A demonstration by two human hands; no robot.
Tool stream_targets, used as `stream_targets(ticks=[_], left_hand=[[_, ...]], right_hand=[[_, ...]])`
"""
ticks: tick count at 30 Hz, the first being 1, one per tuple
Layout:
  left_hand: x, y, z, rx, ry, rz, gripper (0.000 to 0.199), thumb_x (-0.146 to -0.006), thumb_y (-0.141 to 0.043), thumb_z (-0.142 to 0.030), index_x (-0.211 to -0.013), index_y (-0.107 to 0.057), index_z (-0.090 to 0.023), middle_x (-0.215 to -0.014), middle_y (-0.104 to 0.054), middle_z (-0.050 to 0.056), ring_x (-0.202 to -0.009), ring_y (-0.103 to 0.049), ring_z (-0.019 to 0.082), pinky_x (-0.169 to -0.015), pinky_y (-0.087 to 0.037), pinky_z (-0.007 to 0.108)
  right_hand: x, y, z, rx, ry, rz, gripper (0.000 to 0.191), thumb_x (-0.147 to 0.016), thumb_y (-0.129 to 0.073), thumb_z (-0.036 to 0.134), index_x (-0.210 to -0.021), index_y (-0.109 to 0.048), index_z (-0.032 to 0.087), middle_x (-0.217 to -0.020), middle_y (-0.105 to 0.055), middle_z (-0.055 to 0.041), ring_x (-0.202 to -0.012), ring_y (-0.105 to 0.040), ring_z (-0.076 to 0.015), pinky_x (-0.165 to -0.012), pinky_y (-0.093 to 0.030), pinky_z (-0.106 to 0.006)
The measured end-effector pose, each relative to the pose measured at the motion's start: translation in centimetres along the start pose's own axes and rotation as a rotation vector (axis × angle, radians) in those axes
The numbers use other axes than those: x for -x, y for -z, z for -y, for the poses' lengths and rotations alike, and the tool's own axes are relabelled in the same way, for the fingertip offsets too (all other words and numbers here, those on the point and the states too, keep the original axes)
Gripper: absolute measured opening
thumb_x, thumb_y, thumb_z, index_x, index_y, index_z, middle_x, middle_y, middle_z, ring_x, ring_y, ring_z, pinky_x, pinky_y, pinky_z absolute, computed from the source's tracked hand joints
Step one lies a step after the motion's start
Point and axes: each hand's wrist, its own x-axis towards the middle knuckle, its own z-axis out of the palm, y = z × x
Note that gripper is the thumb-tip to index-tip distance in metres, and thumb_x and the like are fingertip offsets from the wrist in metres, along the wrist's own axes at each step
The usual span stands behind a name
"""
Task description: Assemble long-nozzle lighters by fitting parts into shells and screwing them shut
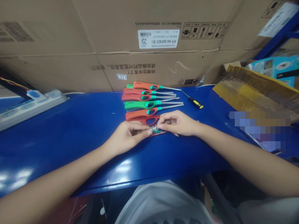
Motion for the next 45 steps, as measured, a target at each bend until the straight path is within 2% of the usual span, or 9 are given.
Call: stream_targets(ticks=[11, 16, 22, 28, 34, 40, 45], left_hand=[[-0.04, -0.24, 0.22, -0.029, -0.024, -0.008, 0.028, -0.086, -0.074, -0.038, -0.1, -0.082, -0.015, -0.099, -0.081, 0.008, -0.086, -0.073, 0.022, -0.076, -0.055, 0.029], [-0.07, -0.27, 0.21, -0.053, -0.052, -0.015, 0.025, -0.088, -0.073, -0.036, -0.1, -0.082, -0.016, -0.097, -0.081, 0.007, -0.083, -0.072, 0.02, -0.073, -0.054, 0.028], [-0.12, -0.31, 0.23, -0.043, -0.035, -0.022, 0.026, -0.087, -0.073, -0.035, -0.101, -0.082, -0.015, -0.099, -0.081, 0.008, -0.087, -0.072, 0.021, -0.075, -0.055, 0.03], [-0.22, -0.29, 0.34, -0.05, -0.024, -0.111, 0.029, -0.084, -0.075, -0.038, -0.101, -0.082, -0.015, -0.097, -0.08, 0.009, -0.084, -0.072, 0.022, -0.075, -0.054, 0.031], [-0.29, -0.34, -0.03, -0.079, 0.005, -0.16, 0.029, -0.082, -0.076, -0.039, -0.097, -0.082, -0.015, -0.094, -0.08, 0.009, -0.076, -0.07, 0.019, -0.068, -0.052, 0.028], [-0.12, -0.06, -0.14, -0.13, -0.009, -0.2, 0.028, -0.08, -0.077, -0.039, -0.095, -0.082, -0.016, -0.084, -0.079, 0.006, -0.064, -0.063, 0.014, -0.057, -0.046, 0.025], [-0.18, 0.01, 0.25, -0.131, -0.002, -0.221, 0.029, -0.079, -0.078, -0.04, -0.097, -0.082, -0.017, -0.088, -0.079, 0.006, -0.068, -0.064, 0.015, -0.061, -0.048, 0.025]], right_hand=[[-0.06, -0.05, -0.29, -0.01, 0.014, -0.022, 0.026, -0.084, -0.075, 0.036, -0.088, -0.069, 0.012, -0.07, -0.062, 0.0032, -0.041, -0.047, -0.0026, -0.035, -0.036, -0.017], [0.0, -0.14, -0.23, 0.011, 0.032, -0.027, 0.02, -0.085, -0.074, 0.031, -0.088, -0.069, 0.012, -0.068, -0.061, 0.0043, -0.04, -0.046, -0.0019, -0.035, -0.034, -0.016], [-0.07, -0.23, -0.29, -0.01, 0.005, -0.033, 0.025, -0.086, -0.073, 0.036, -0.087, -0.067, 0.012, -0.059, -0.056, 0.0063, -0.037, -0.046, -0.0039, -0.034, -0.035, -0.017], [-0.32, -0.46, -0.25, -0.022, -0.018, -0.078, 0.031, -0.086, -0.071, 0.044, -0.085, -0.065, 0.014, -0.052, -0.055, 0.007, -0.035, -0.048, -0.0057, -0.034, -0.037, -0.017], [-0.47, -0.6, -0.27, -0.038, -0.032, -0.096, 0.033, -0.085, -0.072, 0.046, -0.086, -0.067, 0.013, -0.053, -0.056, 0.0065, -0.035, -0.049, -0.0063, -0.033, -0.04, -0.018], [-0.45, -0.44, -0.29, -0.047, -0.006, -0.087, 0.032, -0.085, -0.073, 0.044, -0.095, -0.069, 0.013, -0.055, -0.057, 0.0071, -0.036, -0.05, -0.0052, -0.034, -0.04, -0.017], [-0.49, -0.3, -0.32, -0.076, -0.035, -0.091, 0.034, -0.085, -0.074, 0.043, -0.097, -0.07, 0.012, -0.056, -0.058, 0.007, -0.037, -0.051, -0.0052, -0.035, -0.042, -0.017]])
